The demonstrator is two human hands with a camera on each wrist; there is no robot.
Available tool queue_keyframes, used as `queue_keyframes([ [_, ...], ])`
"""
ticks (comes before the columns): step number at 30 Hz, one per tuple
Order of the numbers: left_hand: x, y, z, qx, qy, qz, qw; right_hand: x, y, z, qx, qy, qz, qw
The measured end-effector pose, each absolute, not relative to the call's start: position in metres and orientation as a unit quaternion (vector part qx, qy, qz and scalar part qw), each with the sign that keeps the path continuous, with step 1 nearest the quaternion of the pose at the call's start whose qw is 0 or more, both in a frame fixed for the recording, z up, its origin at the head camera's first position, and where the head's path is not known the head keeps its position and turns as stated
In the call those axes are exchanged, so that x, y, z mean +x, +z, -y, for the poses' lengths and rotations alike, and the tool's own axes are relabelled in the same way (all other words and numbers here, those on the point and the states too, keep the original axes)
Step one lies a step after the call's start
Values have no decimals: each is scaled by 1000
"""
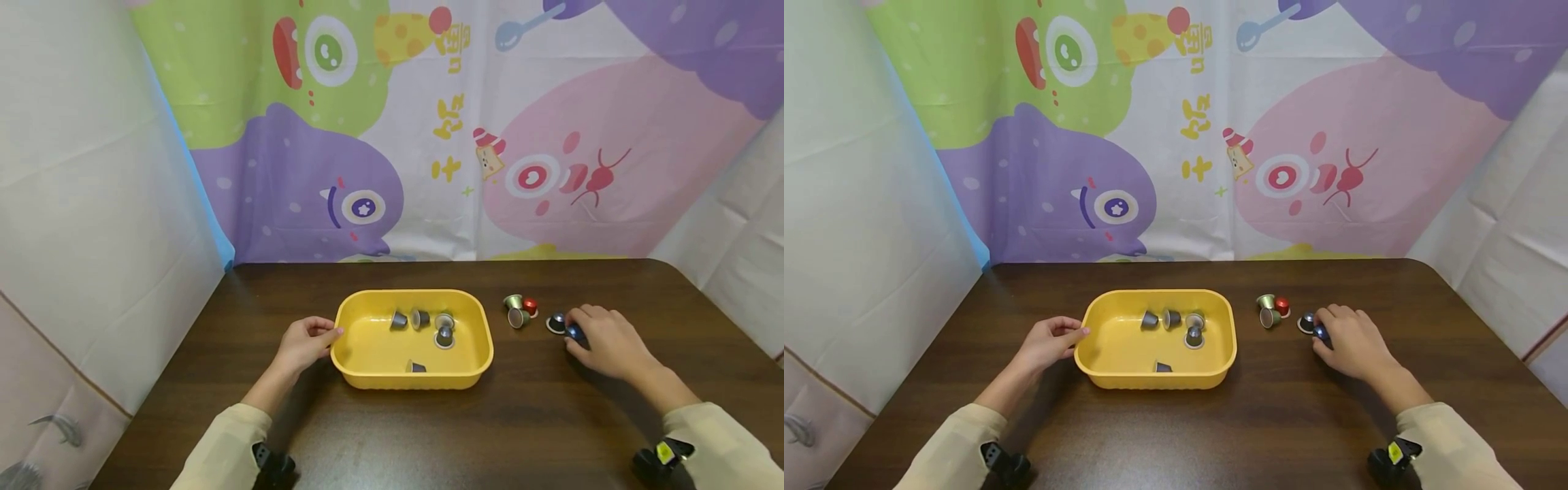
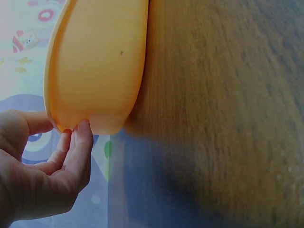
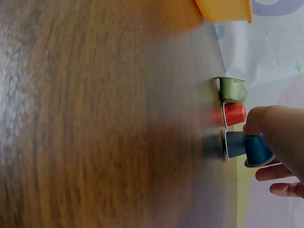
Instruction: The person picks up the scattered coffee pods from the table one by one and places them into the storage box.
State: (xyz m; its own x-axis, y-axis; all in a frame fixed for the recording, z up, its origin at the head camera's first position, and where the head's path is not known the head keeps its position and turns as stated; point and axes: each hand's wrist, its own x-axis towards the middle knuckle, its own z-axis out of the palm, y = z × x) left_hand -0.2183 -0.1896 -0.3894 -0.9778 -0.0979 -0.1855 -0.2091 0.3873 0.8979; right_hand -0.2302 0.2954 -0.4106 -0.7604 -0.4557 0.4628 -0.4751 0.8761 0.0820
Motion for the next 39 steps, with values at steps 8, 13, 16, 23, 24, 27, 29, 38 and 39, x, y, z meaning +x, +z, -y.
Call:
queue_keyframes([
  [8, -219, -391, 190, -92, 544, -833, 51, -230, -410, -291, 265, 11, 925, 273],
  [13, -219, -391, 190, -89, 545, -832, 49, -230, -407, -287, 266, 16, 926, 268],
  [16, -219, -391, 190, -90, 545, -832, 48, -230, -406, -284, 266, 19, 926, 268],
  [23, -218, -391, 190, -93, 543, -833, 47, -231, -403, -279, 277, 22, 922, 271],
  [24, -218, -391, 189, -92, 543, -833, 48, -232, -402, -278, 278, 23, 921, 271],
  [27, -218, -391, 190, -94, 543, -833, 48, -233, -401, -276, 280, 23, 921, 270],
  [29, -218, -391, 190, -94, 544, -833, 48, -233, -401, -275, 280, 24, 921, 268],
  [38, -219, -391, 189, -95, 546, -831, 48, -233, -401, -271, 288, 33, 918, 271],
  [39, -219, -391, 189, -96, 547, -830, 47, -234, -401, -270, 290, 34, 917, 273],
])
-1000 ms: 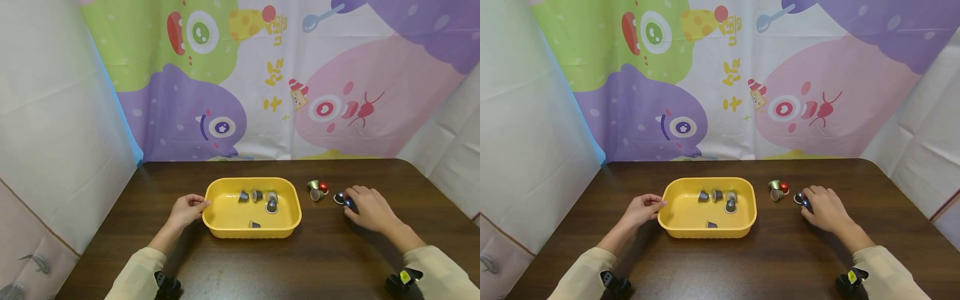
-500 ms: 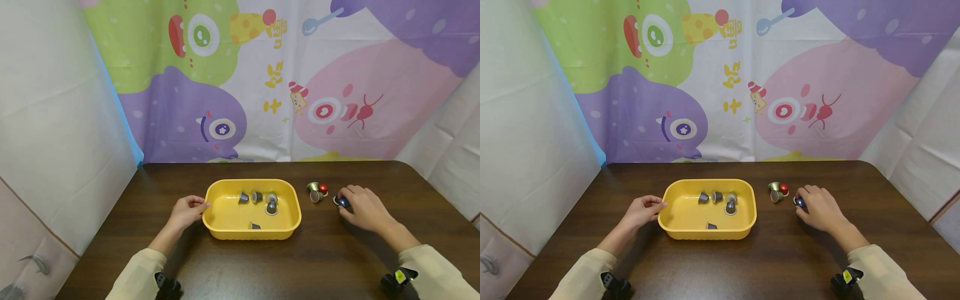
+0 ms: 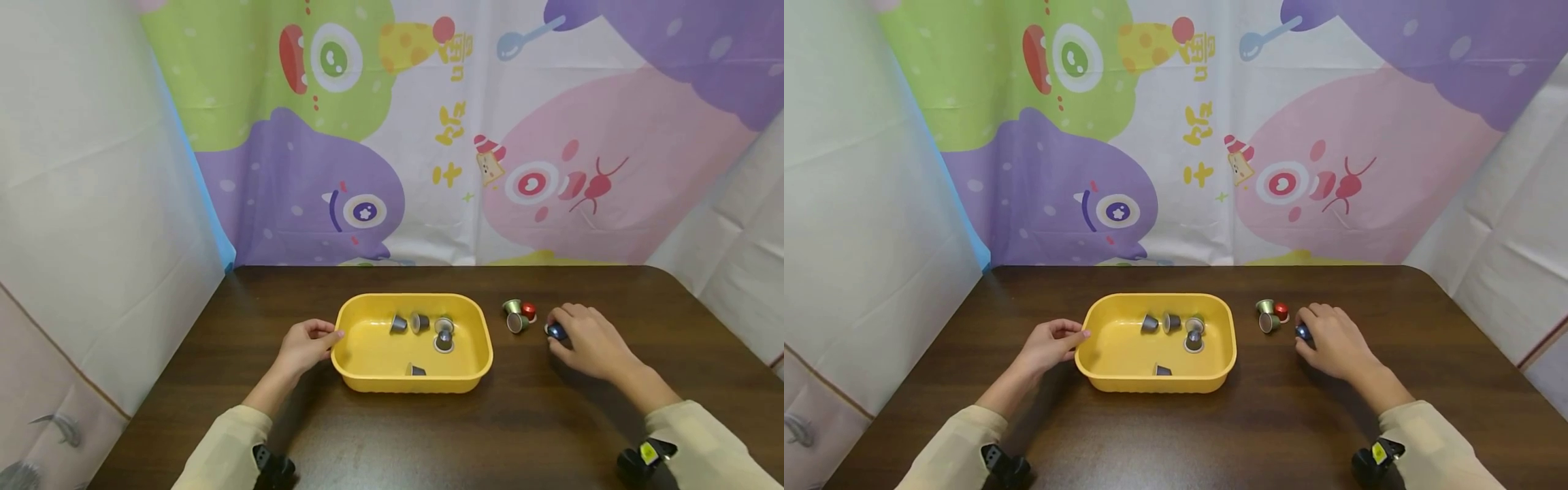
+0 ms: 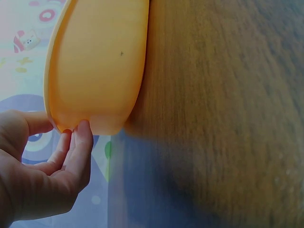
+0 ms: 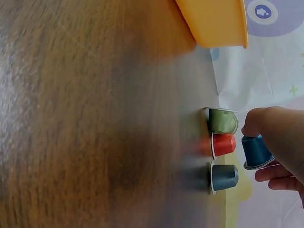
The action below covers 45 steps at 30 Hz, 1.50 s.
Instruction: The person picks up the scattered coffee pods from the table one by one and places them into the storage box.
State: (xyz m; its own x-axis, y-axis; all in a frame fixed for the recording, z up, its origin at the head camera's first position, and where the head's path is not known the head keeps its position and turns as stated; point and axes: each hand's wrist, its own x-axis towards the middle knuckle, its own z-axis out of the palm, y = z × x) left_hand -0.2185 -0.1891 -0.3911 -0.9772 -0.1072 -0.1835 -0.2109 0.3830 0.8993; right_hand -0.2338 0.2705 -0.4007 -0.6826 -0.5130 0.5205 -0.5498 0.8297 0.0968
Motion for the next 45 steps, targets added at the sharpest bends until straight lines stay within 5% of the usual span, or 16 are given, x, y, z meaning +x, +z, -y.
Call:
queue_keyframes([
  [45, -218, -393, 189, -95, 553, -826, 42, -241, -366, -235, 306, 50, 916, 254],
])
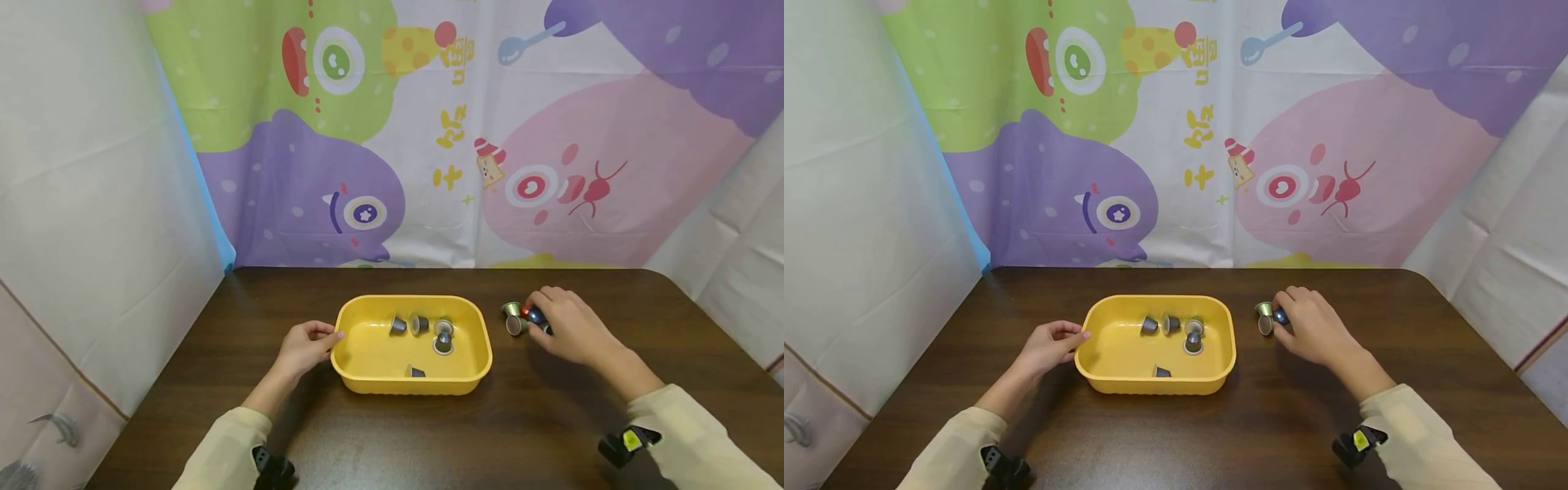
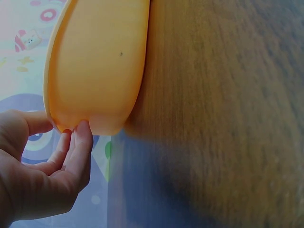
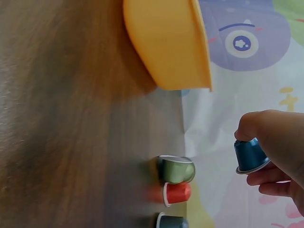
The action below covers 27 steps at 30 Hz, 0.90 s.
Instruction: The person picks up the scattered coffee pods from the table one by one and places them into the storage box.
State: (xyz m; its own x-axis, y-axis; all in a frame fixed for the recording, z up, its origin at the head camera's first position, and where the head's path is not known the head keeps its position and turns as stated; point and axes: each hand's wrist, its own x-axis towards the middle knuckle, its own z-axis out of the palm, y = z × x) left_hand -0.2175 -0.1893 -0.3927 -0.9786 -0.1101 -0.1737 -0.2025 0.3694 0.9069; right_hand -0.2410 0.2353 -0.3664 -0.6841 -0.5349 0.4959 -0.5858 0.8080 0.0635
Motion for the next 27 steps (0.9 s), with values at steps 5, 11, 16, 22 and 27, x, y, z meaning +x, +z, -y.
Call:
queue_keyframes([
  [5, -217, -393, 189, -92, 553, -827, 42, -241, -359, -233, 307, 53, 914, 259],
  [11, -217, -392, 190, -91, 555, -826, 45, -240, -356, -230, 312, 55, 912, 262],
  [16, -217, -392, 190, -93, 553, -827, 47, -239, -353, -228, 311, 59, 910, 268],
  [22, -218, -392, 190, -92, 554, -826, 45, -240, -348, -222, 315, 59, 908, 269],
  [27, -218, -393, 190, -90, 559, -823, 44, -242, -345, -213, 308, 62, 917, 247],
])
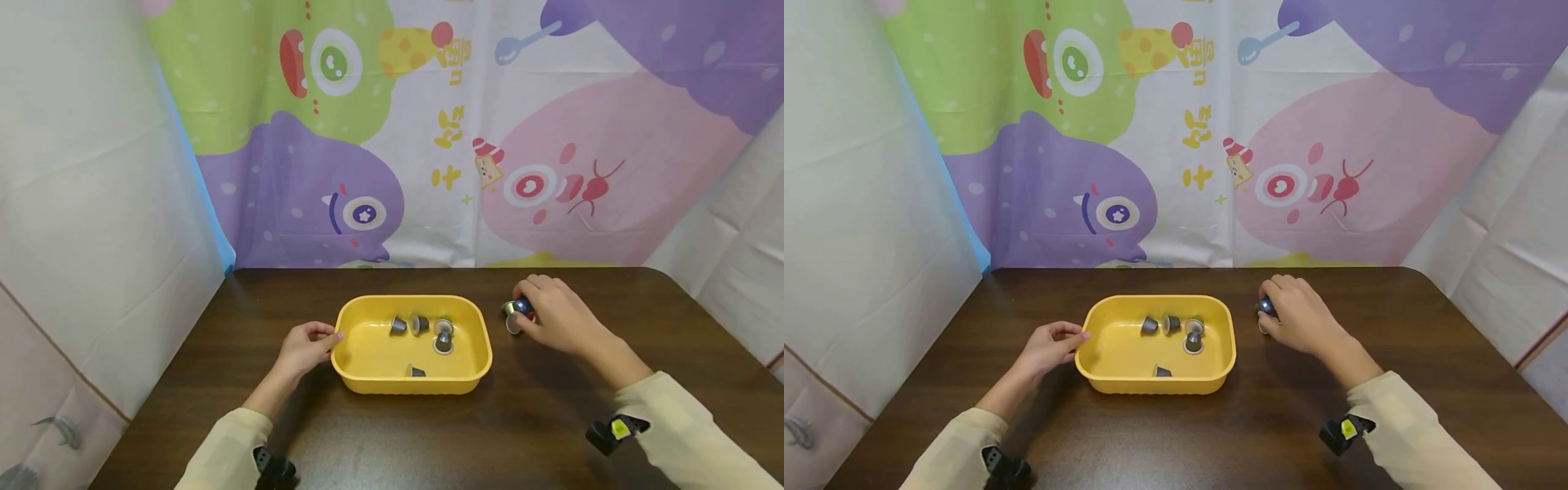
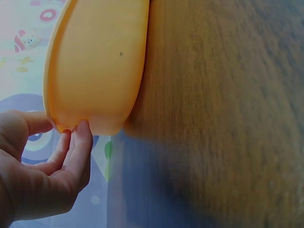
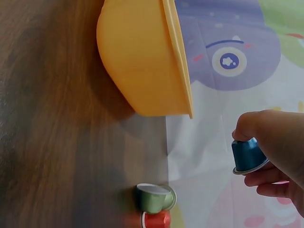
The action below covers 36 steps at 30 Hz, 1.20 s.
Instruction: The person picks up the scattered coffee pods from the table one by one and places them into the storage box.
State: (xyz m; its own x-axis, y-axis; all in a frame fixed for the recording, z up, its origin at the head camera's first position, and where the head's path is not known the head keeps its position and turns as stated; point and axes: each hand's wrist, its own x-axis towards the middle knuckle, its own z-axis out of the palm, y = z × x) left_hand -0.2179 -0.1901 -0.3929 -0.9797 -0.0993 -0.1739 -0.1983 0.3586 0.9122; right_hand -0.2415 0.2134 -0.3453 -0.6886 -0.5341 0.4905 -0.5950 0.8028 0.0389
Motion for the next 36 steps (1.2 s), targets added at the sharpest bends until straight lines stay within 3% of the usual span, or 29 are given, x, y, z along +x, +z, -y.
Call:
queue_keyframes([
  [27, -218, -392, 189, -95, 547, -831, 44, -247, -332, -185, 326, 76, 918, 211],
  [36, -216, -392, 190, -96, 548, -830, 39, -247, -322, -176, 322, 60, 929, 170],
])
